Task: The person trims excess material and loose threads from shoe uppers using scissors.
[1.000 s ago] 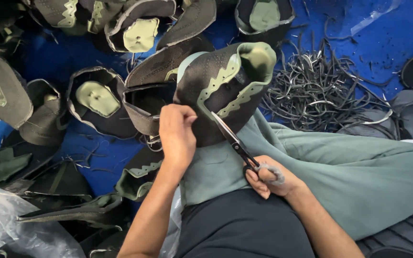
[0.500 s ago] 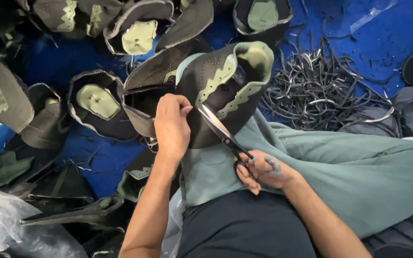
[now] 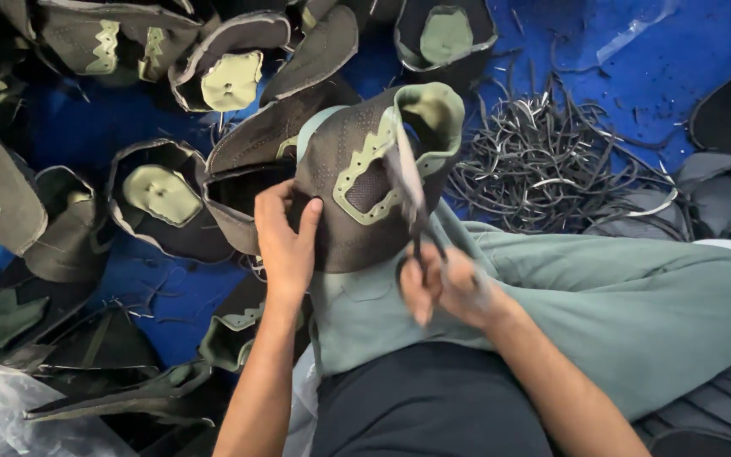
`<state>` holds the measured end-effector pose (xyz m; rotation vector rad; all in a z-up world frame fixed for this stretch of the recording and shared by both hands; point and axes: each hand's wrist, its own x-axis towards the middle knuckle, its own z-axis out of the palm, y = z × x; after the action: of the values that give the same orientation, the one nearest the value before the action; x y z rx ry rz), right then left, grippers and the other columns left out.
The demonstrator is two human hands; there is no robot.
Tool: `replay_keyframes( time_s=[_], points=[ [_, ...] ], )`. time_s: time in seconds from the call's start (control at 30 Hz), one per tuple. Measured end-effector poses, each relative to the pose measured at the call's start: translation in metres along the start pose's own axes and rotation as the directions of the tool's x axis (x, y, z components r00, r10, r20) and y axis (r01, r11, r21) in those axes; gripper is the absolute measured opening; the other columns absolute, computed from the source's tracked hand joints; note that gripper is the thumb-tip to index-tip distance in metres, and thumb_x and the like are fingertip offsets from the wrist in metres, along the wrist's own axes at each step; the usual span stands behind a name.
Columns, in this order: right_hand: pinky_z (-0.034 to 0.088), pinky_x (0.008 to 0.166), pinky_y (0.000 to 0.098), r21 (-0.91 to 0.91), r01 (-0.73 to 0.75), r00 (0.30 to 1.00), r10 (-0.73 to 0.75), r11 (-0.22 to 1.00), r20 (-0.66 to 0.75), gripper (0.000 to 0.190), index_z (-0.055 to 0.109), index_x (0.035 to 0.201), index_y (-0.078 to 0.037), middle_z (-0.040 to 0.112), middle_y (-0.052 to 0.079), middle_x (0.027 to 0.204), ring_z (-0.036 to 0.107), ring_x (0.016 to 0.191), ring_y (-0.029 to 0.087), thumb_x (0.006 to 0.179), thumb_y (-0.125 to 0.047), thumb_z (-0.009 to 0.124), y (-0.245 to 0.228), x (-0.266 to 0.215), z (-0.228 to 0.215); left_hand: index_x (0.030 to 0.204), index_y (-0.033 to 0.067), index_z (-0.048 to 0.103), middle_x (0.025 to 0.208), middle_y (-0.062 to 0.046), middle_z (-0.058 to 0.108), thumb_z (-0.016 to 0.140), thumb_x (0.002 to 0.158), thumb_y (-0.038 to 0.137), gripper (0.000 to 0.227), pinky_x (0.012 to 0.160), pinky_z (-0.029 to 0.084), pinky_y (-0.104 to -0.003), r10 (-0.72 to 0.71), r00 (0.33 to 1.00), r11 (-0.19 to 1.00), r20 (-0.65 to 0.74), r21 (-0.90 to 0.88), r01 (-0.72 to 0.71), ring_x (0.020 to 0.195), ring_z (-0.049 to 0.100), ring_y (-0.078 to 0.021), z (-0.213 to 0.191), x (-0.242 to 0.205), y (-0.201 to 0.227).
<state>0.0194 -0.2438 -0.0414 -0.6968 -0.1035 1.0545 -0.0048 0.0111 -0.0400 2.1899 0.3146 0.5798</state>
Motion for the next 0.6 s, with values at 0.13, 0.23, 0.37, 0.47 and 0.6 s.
replay_keyframes(
  time_s=[0.13,0.23,0.37,0.47,0.6],
  points=[
    [0.049,0.052,0.0304,-0.176,0.089,0.951,-0.136,0.980,-0.279,0.044,0.054,0.088,-0.004,0.053,0.004,0.070,0.058,0.058,0.017,0.096,-0.040,0.078,0.007,0.003,-0.023,0.116,-0.0010,0.056,0.108,-0.009,0.062,0.071,0.096,0.002,0.026,0.095,0.049,-0.027,-0.150,0.985,0.931,0.086,-0.323,0.170,0.101,0.059,-0.0150,0.002,0.013,0.003],
    [0.050,0.054,0.0295,-0.233,0.089,0.964,-0.143,0.968,-0.225,0.040,0.058,0.090,-0.003,0.059,0.006,0.070,0.063,0.060,0.018,0.093,-0.039,0.076,0.013,-0.010,-0.011,0.116,-0.0001,0.056,0.106,-0.007,0.066,0.069,0.099,0.002,0.021,0.095,0.049,-0.026,-0.190,0.970,0.886,0.151,-0.399,0.235,0.101,0.061,-0.0118,-0.003,0.029,0.021],
    [0.050,0.055,0.0278,-0.259,0.152,0.965,-0.200,0.954,-0.171,0.042,0.058,0.094,-0.005,0.062,0.005,0.074,0.066,0.063,0.018,0.093,-0.042,0.078,0.017,-0.021,-0.008,0.117,0.0000,0.055,0.109,-0.006,0.065,0.067,0.099,0.002,0.022,0.097,0.048,-0.026,-0.169,0.970,0.861,0.174,-0.452,0.232,0.104,0.061,-0.0116,0.002,0.022,0.001],
    [0.050,0.055,0.0289,-0.339,0.159,0.902,-0.276,0.927,-0.332,0.040,0.057,0.086,-0.003,0.061,0.007,0.069,0.065,0.062,0.018,0.095,-0.038,0.073,0.025,-0.028,-0.011,0.120,-0.0002,0.054,0.113,-0.005,0.064,0.066,0.101,0.001,0.022,0.100,0.047,-0.025,-0.190,0.967,0.815,0.169,-0.523,0.251,0.108,0.060,-0.0116,0.000,0.010,-0.008],
    [0.049,0.059,0.0272,-0.253,0.192,0.886,-0.278,0.948,-0.372,0.044,0.056,0.085,-0.004,0.059,0.005,0.072,0.066,0.067,0.018,0.099,-0.045,0.066,0.023,-0.026,-0.014,0.121,-0.0003,0.055,0.114,-0.004,0.064,0.066,0.102,0.002,0.022,0.099,0.047,-0.025,-0.194,0.972,0.815,0.132,-0.530,0.235,0.107,0.060,-0.0109,-0.002,0.010,-0.008]
  ],
)
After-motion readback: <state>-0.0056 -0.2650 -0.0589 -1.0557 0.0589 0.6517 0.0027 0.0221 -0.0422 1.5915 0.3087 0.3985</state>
